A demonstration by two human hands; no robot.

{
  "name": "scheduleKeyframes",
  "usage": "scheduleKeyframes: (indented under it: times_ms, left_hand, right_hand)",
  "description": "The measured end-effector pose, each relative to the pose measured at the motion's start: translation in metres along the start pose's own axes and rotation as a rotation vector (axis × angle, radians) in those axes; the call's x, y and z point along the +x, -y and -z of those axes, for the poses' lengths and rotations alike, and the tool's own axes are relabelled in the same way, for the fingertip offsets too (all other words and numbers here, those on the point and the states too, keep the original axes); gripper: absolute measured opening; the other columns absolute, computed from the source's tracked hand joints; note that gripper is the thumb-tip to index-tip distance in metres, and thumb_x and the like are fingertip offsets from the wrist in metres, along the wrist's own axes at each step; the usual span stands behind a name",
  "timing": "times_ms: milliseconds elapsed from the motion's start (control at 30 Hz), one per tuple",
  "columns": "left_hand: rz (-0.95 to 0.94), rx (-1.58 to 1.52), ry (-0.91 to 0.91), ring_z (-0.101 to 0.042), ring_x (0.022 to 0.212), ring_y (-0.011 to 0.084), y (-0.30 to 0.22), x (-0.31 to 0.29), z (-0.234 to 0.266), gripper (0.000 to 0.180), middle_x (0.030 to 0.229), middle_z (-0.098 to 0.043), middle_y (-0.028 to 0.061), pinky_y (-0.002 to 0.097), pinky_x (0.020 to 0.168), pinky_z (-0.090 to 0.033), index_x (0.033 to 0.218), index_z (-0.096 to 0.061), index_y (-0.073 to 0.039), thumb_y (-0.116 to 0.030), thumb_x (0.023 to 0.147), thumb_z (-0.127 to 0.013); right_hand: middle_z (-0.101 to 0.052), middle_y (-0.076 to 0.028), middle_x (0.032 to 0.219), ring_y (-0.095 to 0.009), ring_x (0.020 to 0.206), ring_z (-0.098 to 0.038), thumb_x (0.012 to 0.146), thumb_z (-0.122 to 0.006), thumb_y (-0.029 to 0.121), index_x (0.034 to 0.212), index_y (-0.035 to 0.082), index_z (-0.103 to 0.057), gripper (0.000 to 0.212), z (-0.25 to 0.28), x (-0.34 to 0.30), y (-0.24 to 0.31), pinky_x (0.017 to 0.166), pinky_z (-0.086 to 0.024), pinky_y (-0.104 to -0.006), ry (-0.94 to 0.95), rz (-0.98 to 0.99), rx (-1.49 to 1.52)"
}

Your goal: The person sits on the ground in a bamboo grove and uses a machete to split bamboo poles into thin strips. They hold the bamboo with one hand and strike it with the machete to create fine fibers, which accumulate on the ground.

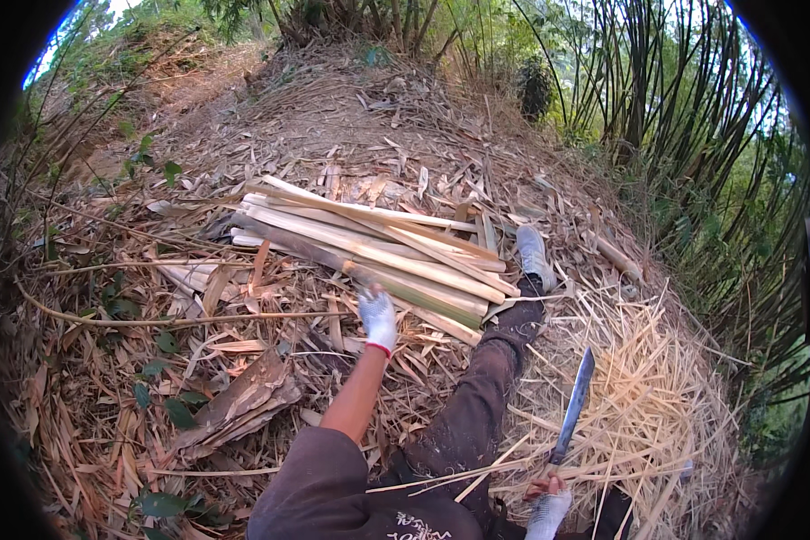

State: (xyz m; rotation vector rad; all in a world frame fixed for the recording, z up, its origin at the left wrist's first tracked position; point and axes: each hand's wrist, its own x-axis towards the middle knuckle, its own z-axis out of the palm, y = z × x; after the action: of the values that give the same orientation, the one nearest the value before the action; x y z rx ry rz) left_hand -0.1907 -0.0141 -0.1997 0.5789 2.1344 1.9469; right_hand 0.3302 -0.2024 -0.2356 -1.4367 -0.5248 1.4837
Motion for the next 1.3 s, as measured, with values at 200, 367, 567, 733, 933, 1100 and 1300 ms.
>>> scheduleKeyframes:
  times_ms: [200,367,567,733,933,1100,1300]
  left_hand:
    - [-0.334,0.549,0.522,-0.060,0.093,0.0360,0.010,-0.121,-0.064,0.028,0.095,-0.061,0.0203,0.0456,0.083,-0.047,0.103,-0.060,-0.003,-0.027,0.095,-0.048]
    - [-0.461,0.501,0.945,-0.060,0.097,0.0381,-0.024,-0.201,-0.079,0.025,0.100,-0.063,0.0209,0.0453,0.088,-0.047,0.103,-0.063,-0.005,-0.024,0.090,-0.053]
    - [-0.619,0.779,1.303,-0.060,0.100,0.0368,0.002,-0.232,-0.077,0.030,0.104,-0.063,0.0232,0.0489,0.089,-0.046,0.103,-0.062,-0.005,-0.028,0.086,-0.057]
    - [-0.302,0.389,1.106,-0.065,0.088,0.0297,-0.008,-0.192,-0.106,0.023,0.097,-0.066,0.0176,0.0400,0.079,-0.052,0.103,-0.061,-0.003,-0.022,0.093,-0.052]
    - [0.563,-0.372,0.673,-0.066,0.070,0.0219,0.050,-0.027,-0.181,0.018,0.081,-0.063,0.0104,0.0342,0.062,-0.055,0.099,-0.054,-0.004,-0.021,0.097,-0.053]
    - [0.594,-0.461,0.409,-0.064,0.066,0.0215,0.086,0.096,-0.245,0.020,0.079,-0.062,0.0091,0.0330,0.054,-0.053,0.088,-0.055,-0.006,-0.024,0.096,-0.053]
    - [-0.647,1.242,0.305,-0.065,0.076,0.0323,0.126,0.181,-0.267,0.005,0.083,-0.067,0.0158,0.0444,0.068,-0.049,0.088,-0.062,-0.008,-0.011,0.085,-0.060]
  right_hand:
    - [-0.065,-0.016,0.080,-0.020,0.051,-0.062,0.096,-0.057,0.027,0.118,0.000,-0.050,0.035,0.048,-0.010,0.042,0.044,-0.053,-0.0316,-0.139,0.166,-0.151]
    - [-0.061,-0.011,0.084,-0.014,0.057,-0.059,0.098,-0.051,0.018,0.120,-0.003,-0.049,0.030,0.106,-0.026,0.073,0.048,-0.049,-0.0245,-0.441,0.273,-0.362]
    - [-0.067,-0.022,0.096,-0.036,0.089,-0.065,0.085,-0.066,0.027,0.101,-0.001,-0.068,0.033,0.059,-0.097,0.135,0.079,-0.051,-0.0426,-1.069,0.383,-1.110]
    - [-0.066,-0.025,0.091,-0.040,0.084,-0.063,0.082,-0.062,0.022,0.097,-0.004,-0.067,0.030,0.071,-0.092,0.129,0.075,-0.050,-0.0461,-1.118,0.325,-1.314]
    - [-0.064,-0.028,0.078,-0.044,0.070,-0.061,0.076,-0.060,0.022,0.083,-0.007,-0.066,0.031,0.089,-0.083,0.148,0.066,-0.048,-0.0509,-1.087,0.334,-1.562]
    - [-0.063,-0.028,0.073,-0.043,0.068,-0.061,0.072,-0.061,0.021,0.077,-0.008,-0.066,0.029,0.081,-0.072,0.168,0.065,-0.049,-0.0504,-1.048,0.142,-1.728]
    - [-0.065,-0.026,0.081,-0.042,0.075,-0.062,0.082,-0.060,0.019,0.088,-0.007,-0.066,0.027,0.081,-0.043,0.165,0.070,-0.050,-0.0464,-0.942,0.061,-1.820]
